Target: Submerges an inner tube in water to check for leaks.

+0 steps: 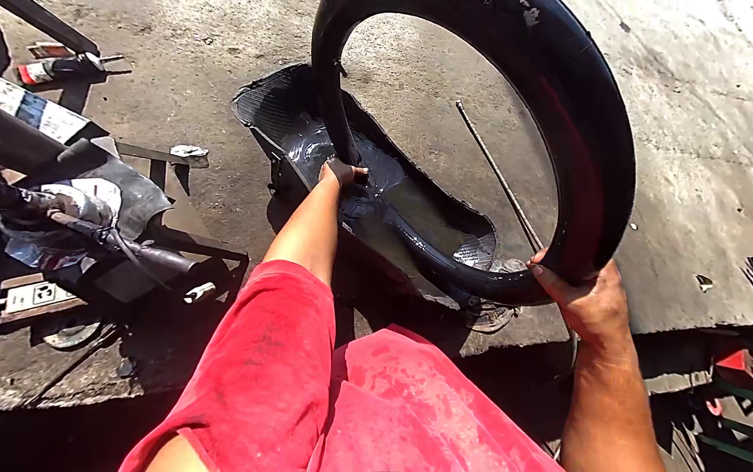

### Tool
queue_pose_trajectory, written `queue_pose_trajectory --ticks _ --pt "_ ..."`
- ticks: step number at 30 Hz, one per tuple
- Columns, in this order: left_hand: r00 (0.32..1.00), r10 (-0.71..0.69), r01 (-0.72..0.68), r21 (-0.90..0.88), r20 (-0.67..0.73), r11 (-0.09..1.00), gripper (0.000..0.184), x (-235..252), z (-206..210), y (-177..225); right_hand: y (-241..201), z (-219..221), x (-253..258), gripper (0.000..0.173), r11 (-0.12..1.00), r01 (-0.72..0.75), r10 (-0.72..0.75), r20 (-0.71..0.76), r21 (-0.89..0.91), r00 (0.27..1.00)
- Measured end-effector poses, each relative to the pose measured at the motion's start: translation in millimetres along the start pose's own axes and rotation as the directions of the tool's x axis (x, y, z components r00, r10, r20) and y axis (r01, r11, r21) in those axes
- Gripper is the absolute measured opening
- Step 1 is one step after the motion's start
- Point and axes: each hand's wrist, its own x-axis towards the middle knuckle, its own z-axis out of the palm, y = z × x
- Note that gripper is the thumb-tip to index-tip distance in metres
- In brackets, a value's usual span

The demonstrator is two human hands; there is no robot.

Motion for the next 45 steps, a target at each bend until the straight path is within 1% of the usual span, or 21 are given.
queue_pose_trajectory --ticks 2,4,7,10,14,18,20,23,24,27,30,32,35,36,39,41,43,45 --pt "1.000 -0.023 0.022 0.038 0.011 0.999 0.079 -4.9 2.3 1.3 -5.7 1.5 3.5 0.079 0.997 -0.048 0.048 -0.004 -0.067 0.999" --pt "0.996 -0.083 0.081 0.085 0.020 0.993 0.079 -12.4 0.6 7.5 -8.4 2.4 7.5 0.081 0.993 -0.069 0.068 -0.015 -0.092 0.998" --pt "0.990 -0.139 0.134 0.145 0.027 0.980 0.076 -10.8 0.8 10.3 -7.6 1.8 12.6 0.081 0.997 -0.052 0.051 -0.018 -0.056 0.999" --pt "0.990 -0.136 0.130 0.171 0.025 0.977 0.071 -8.4 2.8 8.4 -5.0 3.5 13.0 0.083 0.999 -0.037 0.036 -0.021 -0.019 0.999" --pt "0.990 -0.129 0.119 0.171 0.050 0.978 0.073 -13.2 0.3 9.6 0.0 11.3 8.4 0.088 0.998 0.037 -0.033 -0.073 0.054 0.997" --pt "0.987 -0.151 0.140 0.188 0.045 0.972 0.072 -13.1 1.5 11.6 15.4 17.4 3.0 0.083 0.975 0.170 -0.152 -0.131 0.142 0.980" --pt "0.988 -0.154 0.147 0.189 0.026 0.971 0.071 -7.5 5.0 9.6 22.1 16.9 -0.2 0.081 0.966 0.190 -0.166 -0.143 0.174 0.976" --pt "0.988 -0.152 0.147 0.192 0.012 0.970 0.082 -1.9 7.5 7.7 29.2 15.8 -4.7 0.082 0.953 0.198 -0.168 -0.146 0.227 0.975" --pt "0.989 -0.150 0.144 0.194 0.016 0.970 0.083 -2.1 7.1 8.2 31.7 15.7 -5.6 0.083 0.948 0.209 -0.177 -0.149 0.238 0.973" --pt "0.988 -0.151 0.143 0.211 0.020 0.967 0.077 -3.2 6.7 10.3 39.0 16.0 -6.2 0.085 0.925 0.261 -0.227 -0.147 0.277 0.963" --pt "0.989 -0.145 0.141 0.176 0.011 0.974 0.078 -1.1 7.6 6.6 46.1 17.8 -7.1 0.084 0.910 0.288 -0.258 -0.135 0.300 0.957" --pt "0.989 -0.145 0.139 0.178 0.022 0.974 0.075 -1.7 6.6 6.8 53.9 23.5 -9.1 0.079 0.908 0.254 -0.231 -0.107 0.334 0.967" --pt "0.991 -0.136 0.130 0.206 0.018 0.970 0.065 -3.7 6.2 6.4 72.8 43.8 -18.9 0.066 0.909 0.133 -0.125 -0.045 0.396 0.991" --pt "0.990 -0.140 0.133 0.206 0.019 0.969 0.063 -4.8 5.9 6.3 79.6 52.2 -24.4 0.067 0.911 0.091 -0.087 -0.028 0.403 0.996" --pt "0.984 -0.175 0.163 0.237 0.031 0.958 0.063 -5.0 5.4 7.7 98.2 73.4 -36.0 0.077 0.922 0.007 0.003 -0.025 0.386 1.000" --pt "0.983 -0.182 0.168 0.254 0.035 0.953 0.066 -5.1 4.7 7.4 104.5 79.8 -37.5 0.075 0.929 0.006 0.012 -0.047 0.371 0.999" --pt "0.981 -0.187 0.167 0.280 0.046 0.945 0.070 -5.9 3.7 9.3 105.6 78.6 -35.2 0.072 0.930 0.027 -0.011 -0.046 0.365 0.999" --pt "0.983 -0.179 0.160 0.290 0.040 0.943 0.059 -5.4 5.2 9.3 105.8 75.6 -34.1 0.070 0.932 0.029 -0.018 -0.033 0.362 0.999"
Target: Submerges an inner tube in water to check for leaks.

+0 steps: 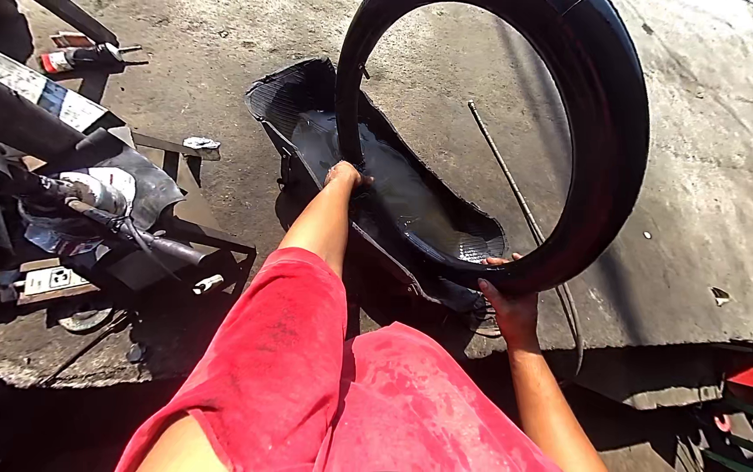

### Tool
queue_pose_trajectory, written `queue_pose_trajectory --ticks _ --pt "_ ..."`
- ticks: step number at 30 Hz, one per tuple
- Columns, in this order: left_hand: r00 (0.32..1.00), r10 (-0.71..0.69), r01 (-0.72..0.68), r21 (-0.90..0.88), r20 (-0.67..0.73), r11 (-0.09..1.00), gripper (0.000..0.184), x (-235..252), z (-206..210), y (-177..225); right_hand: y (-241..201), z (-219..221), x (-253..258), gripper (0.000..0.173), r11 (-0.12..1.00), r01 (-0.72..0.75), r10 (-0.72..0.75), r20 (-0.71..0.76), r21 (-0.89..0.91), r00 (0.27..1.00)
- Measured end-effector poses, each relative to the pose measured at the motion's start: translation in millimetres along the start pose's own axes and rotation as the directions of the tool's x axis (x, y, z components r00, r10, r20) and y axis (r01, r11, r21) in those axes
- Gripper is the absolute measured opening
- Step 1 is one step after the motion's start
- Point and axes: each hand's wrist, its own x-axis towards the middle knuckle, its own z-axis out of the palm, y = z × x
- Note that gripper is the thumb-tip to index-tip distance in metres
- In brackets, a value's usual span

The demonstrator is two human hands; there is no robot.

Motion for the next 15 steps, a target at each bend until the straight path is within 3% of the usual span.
queue_pose_trajectory --ticks 6,12,15 --pt "1.000 0.015 -0.016 -0.024 -0.014 1.000 0.065 2.5 3.4 -0.6 -8.7 -1.0 0.8 0.064 1.000 0.006 -0.007 0.016 0.003 1.000" --pt "0.992 -0.051 0.032 -0.162 -0.114 0.986 0.130 5.0 6.1 0.8 -34.8 -5.4 4.2 0.070 0.967 -0.049 0.041 -0.037 -0.251 0.998" --pt "0.992 -0.012 -0.022 -0.257 -0.129 0.966 0.123 8.3 2.2 -3.7 -61.5 -8.7 9.2 0.079 0.920 -0.116 0.095 -0.074 -0.374 0.993"
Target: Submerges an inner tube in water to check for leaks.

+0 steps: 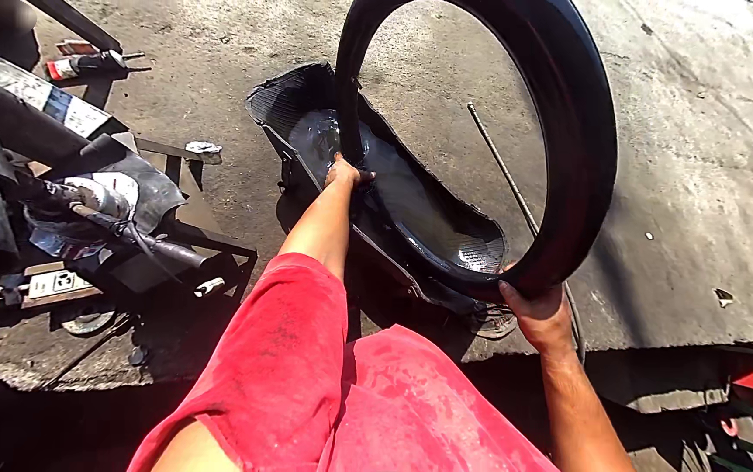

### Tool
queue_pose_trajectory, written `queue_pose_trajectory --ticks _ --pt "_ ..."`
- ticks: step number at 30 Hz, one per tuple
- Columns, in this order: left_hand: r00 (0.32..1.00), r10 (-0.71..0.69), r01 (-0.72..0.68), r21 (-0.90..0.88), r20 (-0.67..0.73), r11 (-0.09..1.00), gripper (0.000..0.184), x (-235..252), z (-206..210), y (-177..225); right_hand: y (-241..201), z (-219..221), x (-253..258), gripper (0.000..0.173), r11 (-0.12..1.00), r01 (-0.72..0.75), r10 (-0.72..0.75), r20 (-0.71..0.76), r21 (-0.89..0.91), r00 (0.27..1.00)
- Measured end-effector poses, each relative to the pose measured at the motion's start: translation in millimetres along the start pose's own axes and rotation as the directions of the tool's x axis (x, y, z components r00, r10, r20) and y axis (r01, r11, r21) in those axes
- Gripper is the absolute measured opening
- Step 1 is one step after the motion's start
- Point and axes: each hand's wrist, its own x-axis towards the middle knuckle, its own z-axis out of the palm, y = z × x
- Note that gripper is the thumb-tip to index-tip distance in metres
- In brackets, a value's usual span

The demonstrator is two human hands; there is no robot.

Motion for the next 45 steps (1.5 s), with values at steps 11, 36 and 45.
queue_pose_trajectory --ticks 11,36,45 --pt "0.995 0.039 -0.050 0.116 0.093 0.992 0.072 -5.1 -0.1 2.5 -60.1 -57.4 12.6 0.095 0.931 -0.071 0.113 0.098 -0.359 0.989" --pt "0.992 -0.041 -0.003 0.353 0.117 0.936 0.057 -6.8 12.1 4.4 -12.8 -0.5 1.3 0.122 0.889 0.308 -0.353 0.079 0.337 0.932" --pt "0.984 0.023 -0.071 0.268 0.178 0.961 0.072 -3.6 6.1 2.3 9.8 20.6 -17.6 0.116 0.962 0.147 -0.133 -0.075 0.232 0.988"
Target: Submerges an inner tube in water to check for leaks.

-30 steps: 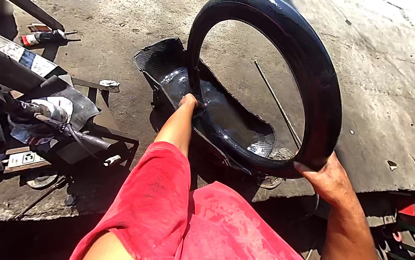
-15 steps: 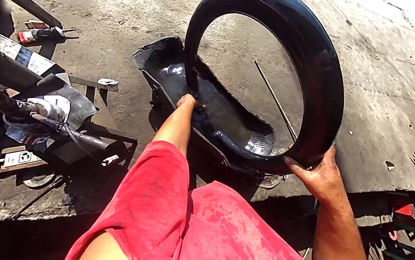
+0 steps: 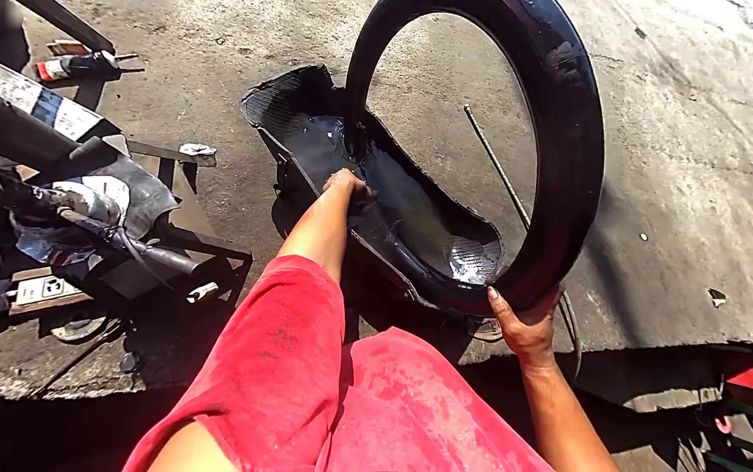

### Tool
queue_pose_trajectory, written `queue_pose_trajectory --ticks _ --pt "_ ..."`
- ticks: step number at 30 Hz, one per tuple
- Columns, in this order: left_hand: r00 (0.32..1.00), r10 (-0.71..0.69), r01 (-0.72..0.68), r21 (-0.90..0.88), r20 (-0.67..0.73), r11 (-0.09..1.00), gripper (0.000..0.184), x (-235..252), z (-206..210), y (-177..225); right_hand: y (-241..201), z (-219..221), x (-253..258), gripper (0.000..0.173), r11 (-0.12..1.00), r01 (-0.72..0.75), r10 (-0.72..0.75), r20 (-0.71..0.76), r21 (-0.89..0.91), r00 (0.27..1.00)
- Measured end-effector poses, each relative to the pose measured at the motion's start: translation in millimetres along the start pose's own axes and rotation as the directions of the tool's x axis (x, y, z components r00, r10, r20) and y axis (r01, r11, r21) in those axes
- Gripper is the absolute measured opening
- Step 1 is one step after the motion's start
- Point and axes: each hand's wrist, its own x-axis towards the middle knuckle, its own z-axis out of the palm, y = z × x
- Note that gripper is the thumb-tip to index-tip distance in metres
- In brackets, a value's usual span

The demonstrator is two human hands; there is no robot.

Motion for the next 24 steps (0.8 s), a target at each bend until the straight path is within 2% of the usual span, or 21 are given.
queue_pose_trajectory --ticks 4,7,9,12,14,17,20,24 --pt "0.993 0.095 -0.083 -0.169 0.067 0.982 0.080 -9.5 -8.2 -0.2 -31.5 -21.8 29.8 0.119 0.985 0.070 -0.056 0.094 -0.156 0.994" --pt "0.996 0.085 -0.081 -0.326 -0.002 0.942 0.083 -3.6 -8.6 -2.5 -55.6 -35.4 53.5 0.113 0.964 0.123 -0.081 0.178 -0.235 0.981" --pt "0.998 0.045 -0.061 -0.359 -0.052 0.931 0.086 -1.5 -11.1 -4.6 -70.9 -44.4 65.9 0.112 0.958 0.107 -0.047 0.225 -0.266 0.973" --pt "0.996 -0.029 0.000 -0.307 -0.088 0.952 0.081 -3.1 -11.8 -6.0 -87.1 -56.8 80.2 0.110 0.949 0.081 0.009 0.284 -0.304 0.959" --pt "0.997 -0.044 0.029 -0.223 -0.063 0.974 0.079 -5.6 -12.0 -2.2 -93.8 -57.2 87.0 0.111 0.939 0.059 0.039 0.272 -0.340 0.961" --pt "0.998 -0.030 0.024 -0.110 -0.054 0.994 0.062 -5.5 -6.7 1.5 -98.1 -51.3 100.0 0.110 0.919 0.021 0.072 0.219 -0.393 0.973" --pt "0.997 -0.038 0.036 -0.039 -0.061 0.999 0.069 -1.6 -1.1 0.9 -97.9 -47.2 115.6 0.108 0.894 -0.013 0.111 0.192 -0.449 0.975" --pt "0.996 -0.054 0.055 0.005 -0.072 0.998 0.065 -6.1 0.8 1.4 -91.5 -44.9 136.9 0.108 0.889 -0.086 0.182 0.175 -0.449 0.968"
